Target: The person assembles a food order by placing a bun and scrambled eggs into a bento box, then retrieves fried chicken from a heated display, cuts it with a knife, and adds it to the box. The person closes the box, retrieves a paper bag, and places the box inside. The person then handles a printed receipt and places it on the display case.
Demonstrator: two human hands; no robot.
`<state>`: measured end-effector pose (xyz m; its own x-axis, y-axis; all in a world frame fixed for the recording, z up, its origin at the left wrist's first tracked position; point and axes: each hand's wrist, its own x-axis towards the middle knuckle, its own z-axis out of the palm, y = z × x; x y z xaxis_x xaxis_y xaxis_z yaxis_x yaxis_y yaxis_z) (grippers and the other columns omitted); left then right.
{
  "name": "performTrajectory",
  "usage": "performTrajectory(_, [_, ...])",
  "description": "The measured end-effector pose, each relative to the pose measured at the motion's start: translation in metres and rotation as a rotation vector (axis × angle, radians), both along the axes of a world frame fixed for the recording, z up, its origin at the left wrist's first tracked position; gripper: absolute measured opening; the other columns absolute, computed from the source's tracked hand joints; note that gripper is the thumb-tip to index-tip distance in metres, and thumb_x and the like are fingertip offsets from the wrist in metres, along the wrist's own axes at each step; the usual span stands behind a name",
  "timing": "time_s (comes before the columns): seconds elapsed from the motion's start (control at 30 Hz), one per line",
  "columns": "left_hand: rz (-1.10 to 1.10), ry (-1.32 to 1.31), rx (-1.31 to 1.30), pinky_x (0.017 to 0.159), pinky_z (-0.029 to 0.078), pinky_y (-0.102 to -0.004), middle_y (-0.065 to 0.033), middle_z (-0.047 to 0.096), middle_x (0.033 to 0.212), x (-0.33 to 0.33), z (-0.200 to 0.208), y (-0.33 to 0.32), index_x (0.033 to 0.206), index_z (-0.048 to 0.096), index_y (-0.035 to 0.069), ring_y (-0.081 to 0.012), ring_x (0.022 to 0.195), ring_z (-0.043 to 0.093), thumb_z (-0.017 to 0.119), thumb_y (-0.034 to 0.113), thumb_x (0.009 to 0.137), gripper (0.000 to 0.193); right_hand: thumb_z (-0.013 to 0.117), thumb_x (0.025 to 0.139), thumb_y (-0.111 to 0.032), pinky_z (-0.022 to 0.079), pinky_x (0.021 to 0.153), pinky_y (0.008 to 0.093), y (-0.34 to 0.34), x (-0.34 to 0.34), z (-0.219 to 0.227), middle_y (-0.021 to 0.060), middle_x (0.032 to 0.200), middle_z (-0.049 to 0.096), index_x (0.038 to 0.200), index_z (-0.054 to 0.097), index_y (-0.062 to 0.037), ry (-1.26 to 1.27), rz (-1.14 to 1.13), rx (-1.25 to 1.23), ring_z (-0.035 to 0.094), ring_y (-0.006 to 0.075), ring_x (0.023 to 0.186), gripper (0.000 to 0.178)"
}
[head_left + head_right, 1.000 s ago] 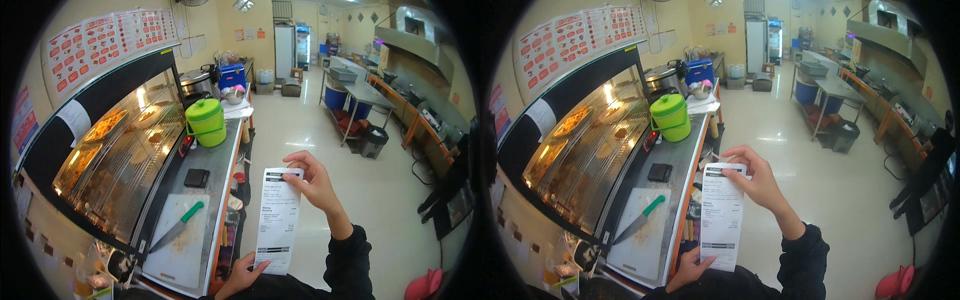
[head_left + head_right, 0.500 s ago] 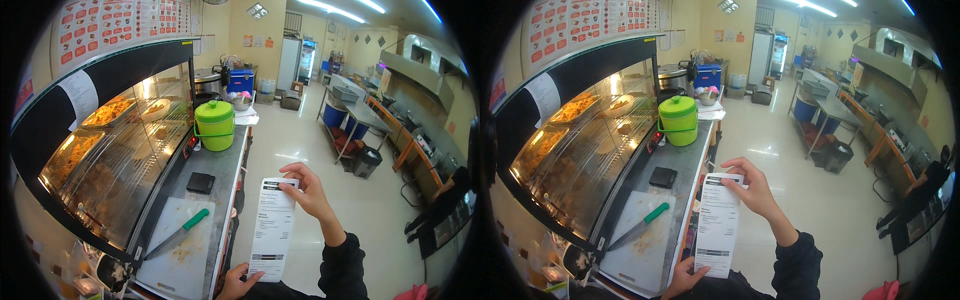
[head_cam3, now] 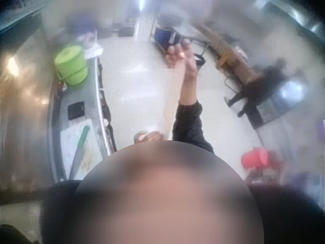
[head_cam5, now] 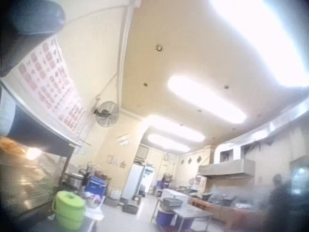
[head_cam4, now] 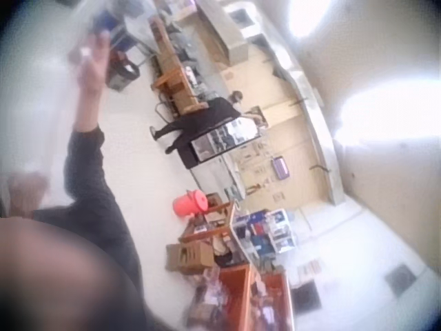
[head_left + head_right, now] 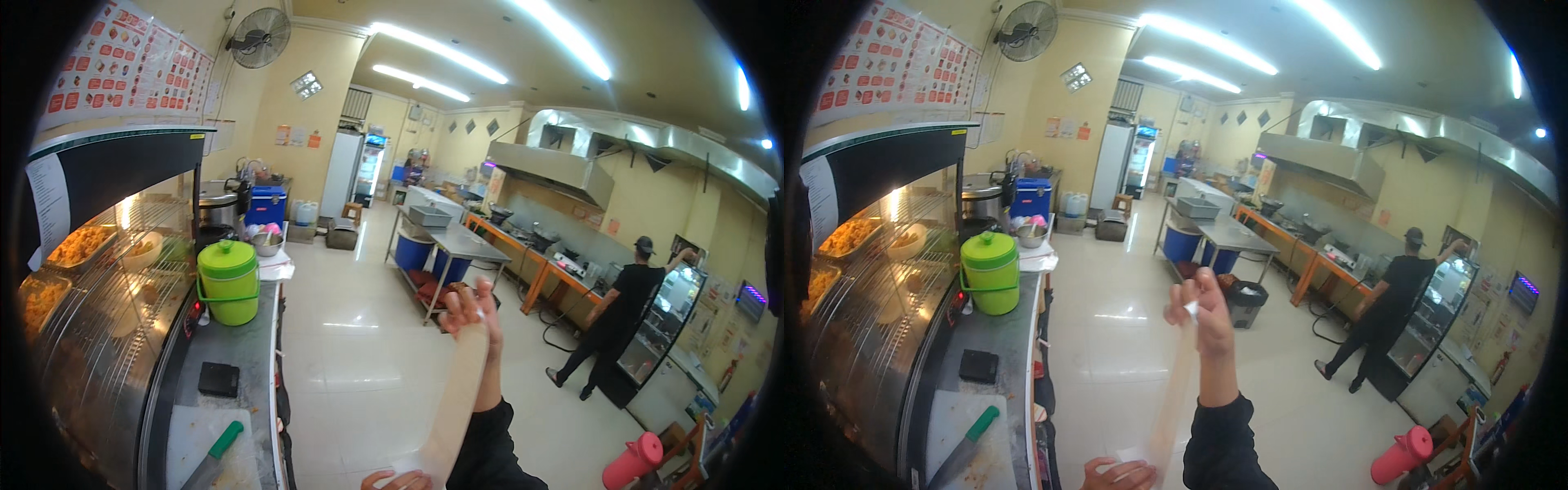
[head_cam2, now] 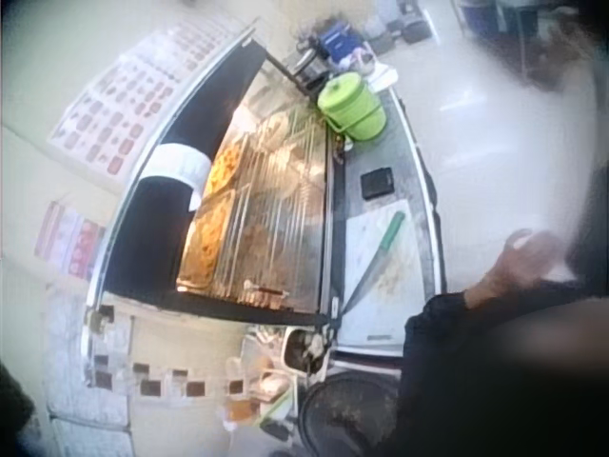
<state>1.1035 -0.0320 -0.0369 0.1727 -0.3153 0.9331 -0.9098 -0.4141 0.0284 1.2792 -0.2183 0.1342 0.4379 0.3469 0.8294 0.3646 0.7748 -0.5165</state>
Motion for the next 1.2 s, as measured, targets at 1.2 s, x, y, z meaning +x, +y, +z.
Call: performTrajectory(1.2, [0.110, 0.028, -0.089, 0.083, 0.036, -0.0437, 0.0002, 0.063, 0.094, 0.030, -0.019, 0.003, 0.082, 0.063, 0.014, -0.0176, 0.092, 0.059, 0.066, 0.009, 0.071, 0.013, 0.067, 0.067, 0.011, 0.045, 0.074, 0.0315, -0.024, -0.104, 0.052, 0.0020, 0.084, 0.067, 0.097, 0.057, -0.0061, -0.847, -1.517, -0.667, 0.056, 0.0215, 0.080, 0.036])
